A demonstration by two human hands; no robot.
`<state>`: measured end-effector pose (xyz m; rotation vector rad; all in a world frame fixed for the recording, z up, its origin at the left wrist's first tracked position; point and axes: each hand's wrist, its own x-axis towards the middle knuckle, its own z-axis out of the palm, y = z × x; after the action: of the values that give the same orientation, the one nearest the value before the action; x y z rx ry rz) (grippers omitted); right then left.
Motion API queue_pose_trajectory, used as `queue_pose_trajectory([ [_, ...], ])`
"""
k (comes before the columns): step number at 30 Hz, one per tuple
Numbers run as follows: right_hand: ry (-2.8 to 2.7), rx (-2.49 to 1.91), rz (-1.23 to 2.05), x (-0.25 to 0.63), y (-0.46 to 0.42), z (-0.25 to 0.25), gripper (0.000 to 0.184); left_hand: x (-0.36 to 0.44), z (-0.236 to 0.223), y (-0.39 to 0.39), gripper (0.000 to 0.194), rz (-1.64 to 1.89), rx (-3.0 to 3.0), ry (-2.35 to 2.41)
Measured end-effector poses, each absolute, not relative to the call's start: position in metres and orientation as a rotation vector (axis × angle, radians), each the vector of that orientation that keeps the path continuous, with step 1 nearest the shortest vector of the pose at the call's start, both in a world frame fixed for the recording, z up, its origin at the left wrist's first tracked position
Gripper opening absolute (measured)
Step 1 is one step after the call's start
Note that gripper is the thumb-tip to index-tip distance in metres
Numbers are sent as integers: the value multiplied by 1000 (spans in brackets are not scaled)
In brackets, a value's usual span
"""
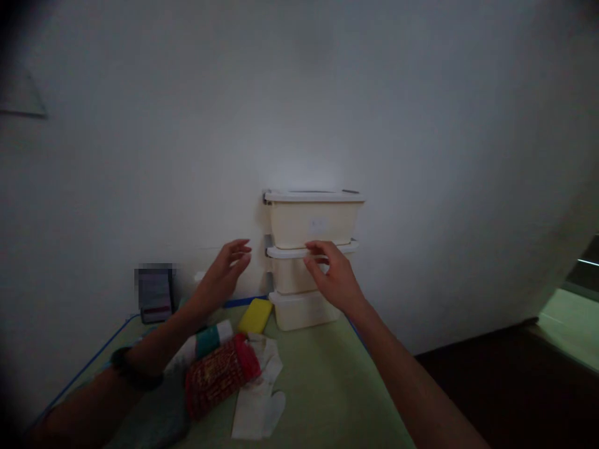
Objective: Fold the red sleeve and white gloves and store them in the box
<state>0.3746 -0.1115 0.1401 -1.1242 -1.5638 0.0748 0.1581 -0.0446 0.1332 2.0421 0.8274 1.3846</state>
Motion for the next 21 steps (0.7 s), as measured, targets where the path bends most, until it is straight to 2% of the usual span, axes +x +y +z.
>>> queue_pose_trajectory([
  [4, -1381, -1130, -1, 413, -104, 164, 23, 205, 164, -28, 52, 1462, 1813, 861],
  [7, -1175, -1127, -58, 442, -90, 174, 34, 228, 177, -16, 60, 1557, 1635, 863],
  [9, -1066, -1129, -37, 458, -77, 178, 42, 238, 181, -8, 60, 1609, 1527, 830],
  [13, -1066, -1141, 210, 473, -53, 182, 44, 249, 183, 3, 51, 1605, 1393, 713],
  [17, -1169, -1082, 399, 464, -45, 186, 50, 253, 190, 5, 47, 1560, 1362, 549],
  [21, -1254, -993, 450, 444, -62, 203, 54, 238, 210, -4, 50, 1608, 1302, 402],
])
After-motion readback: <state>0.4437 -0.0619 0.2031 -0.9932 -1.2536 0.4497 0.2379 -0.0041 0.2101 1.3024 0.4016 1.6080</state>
